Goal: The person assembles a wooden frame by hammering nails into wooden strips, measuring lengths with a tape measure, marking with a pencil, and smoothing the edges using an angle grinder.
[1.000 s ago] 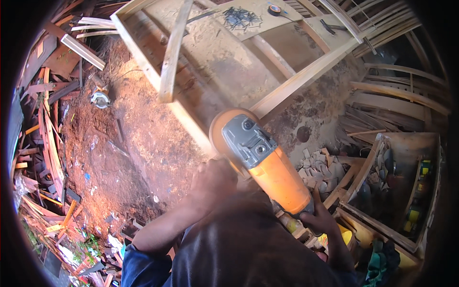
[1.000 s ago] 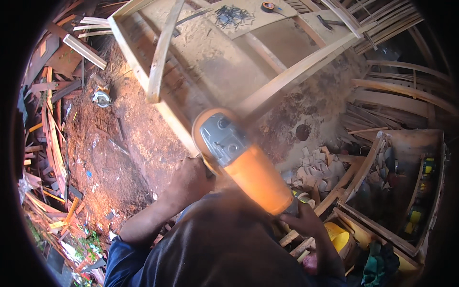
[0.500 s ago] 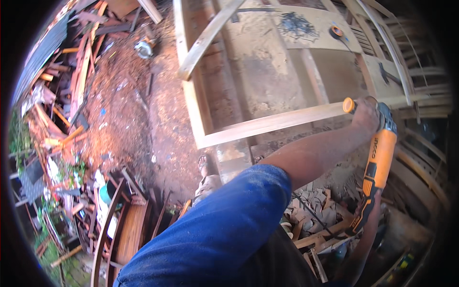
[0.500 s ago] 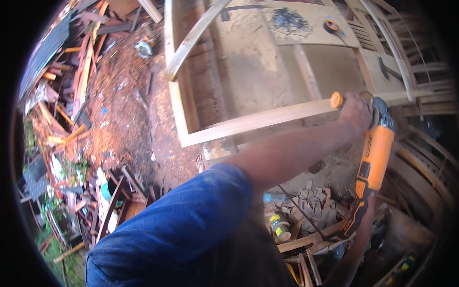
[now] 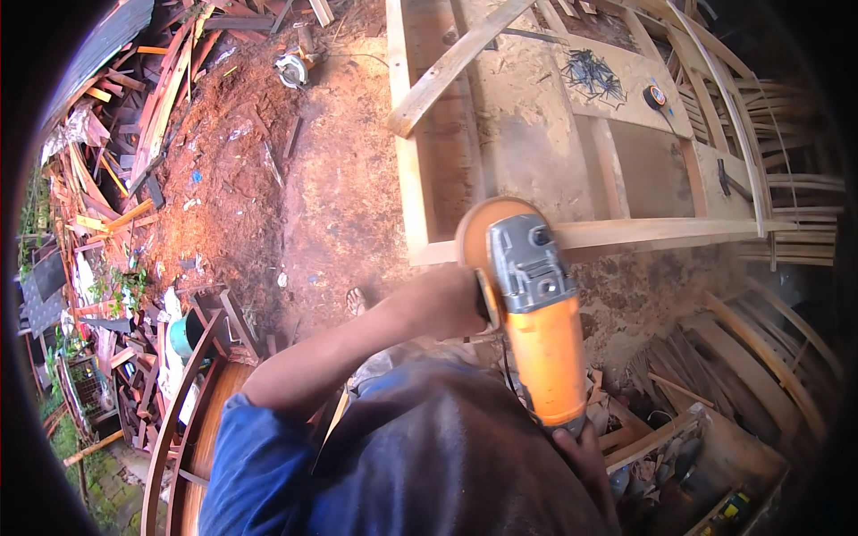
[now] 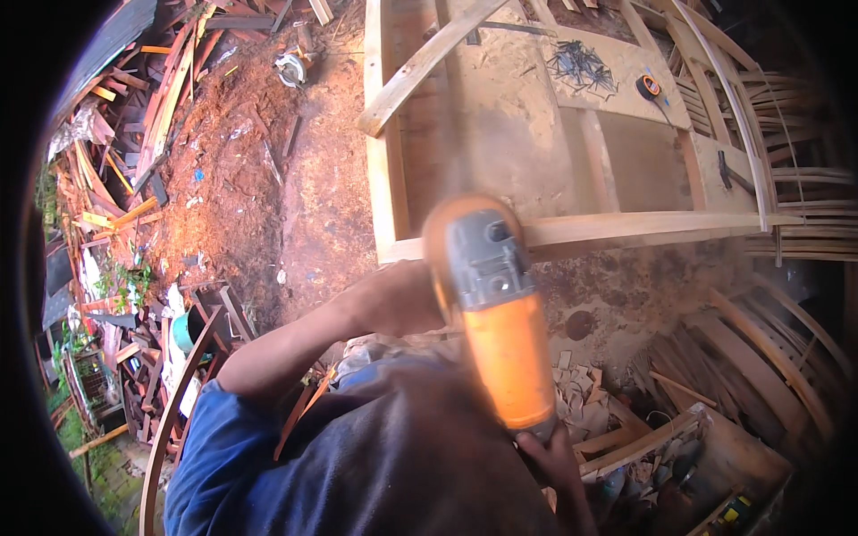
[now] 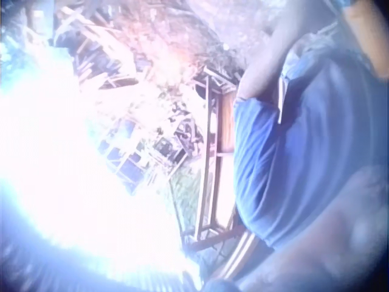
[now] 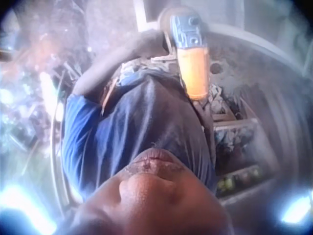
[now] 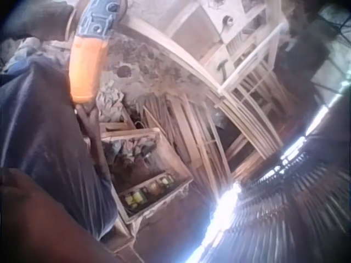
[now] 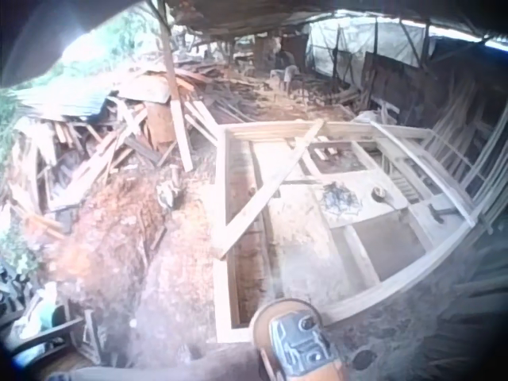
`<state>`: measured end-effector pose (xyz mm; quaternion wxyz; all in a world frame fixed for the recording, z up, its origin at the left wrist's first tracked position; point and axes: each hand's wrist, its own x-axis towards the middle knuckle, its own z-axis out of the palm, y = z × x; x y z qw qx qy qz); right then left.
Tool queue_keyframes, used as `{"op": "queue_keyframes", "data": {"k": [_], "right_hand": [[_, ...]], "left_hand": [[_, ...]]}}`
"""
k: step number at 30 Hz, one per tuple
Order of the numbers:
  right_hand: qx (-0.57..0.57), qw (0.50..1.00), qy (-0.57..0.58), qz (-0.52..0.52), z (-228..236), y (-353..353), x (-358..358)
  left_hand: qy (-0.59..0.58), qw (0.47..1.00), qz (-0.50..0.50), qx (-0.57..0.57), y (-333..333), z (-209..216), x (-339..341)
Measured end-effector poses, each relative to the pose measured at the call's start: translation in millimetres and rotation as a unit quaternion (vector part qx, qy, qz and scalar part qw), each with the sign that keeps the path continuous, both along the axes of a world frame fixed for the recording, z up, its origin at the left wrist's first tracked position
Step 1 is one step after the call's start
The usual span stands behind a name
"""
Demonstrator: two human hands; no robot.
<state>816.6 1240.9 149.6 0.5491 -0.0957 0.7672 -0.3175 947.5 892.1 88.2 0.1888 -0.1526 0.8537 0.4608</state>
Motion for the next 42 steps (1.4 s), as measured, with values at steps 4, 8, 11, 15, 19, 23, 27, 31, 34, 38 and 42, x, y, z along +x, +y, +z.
{"op": "queue_keyframes", "data": {"k": [4,8,11,15,19,23,27,31,34,38,42], "right_hand": [[-0.034,0.999,-0.013,0.016,3.8,-47.5,61.3],[-0.041,0.994,0.052,0.087,11.5,-93.0,132.2],[-0.04,0.981,0.082,0.169,1.2,-148.5,183.2],[-0.103,0.969,0.083,0.207,-15.8,-212.4,242.3],[-0.08,0.956,0.114,0.259,-29.7,-279.3,277.3],[-0.119,0.947,0.136,0.264,-17.0,-362.1,296.8],[-0.05,0.936,0.077,0.341,-20.6,-463.6,296.8],[-0.082,0.932,0.043,0.35,-51.1,-572.5,275.2],[-0.179,0.928,0.112,0.307,-62.5,-663.8,249.1],[-0.191,0.92,0.127,0.318,-61.2,-784.5,206.0],[-0.092,0.932,0.068,0.343,-45.0,-888.2,164.4]], "left_hand": [[-0.045,0.998,0.044,-0.022,-32.1,27.5,75.5],[0.006,0.993,0.113,-0.035,-59.2,2.7,172.6],[-0.002,0.988,0.149,-0.043,-97.8,4.5,250.9],[0.032,0.969,0.239,-0.042,-146.8,20.9,339.4],[0.063,0.959,0.275,-0.025,-187.3,32.7,396.6],[0.029,0.929,0.369,-0.012,-236.5,21.0,440.5],[0.034,0.925,0.372,-0.065,-311.8,15.7,457.5],[-0.001,0.912,0.405,-0.073,-413.1,9.2,449.2],[-0.047,0.902,0.422,-0.081,-503.9,7.4,426.4],[-0.052,0.88,0.469,-0.057,-619.3,29.2,377.6],[-0.06,0.888,0.455,-0.041,-728.3,34.3,327.0]]}}
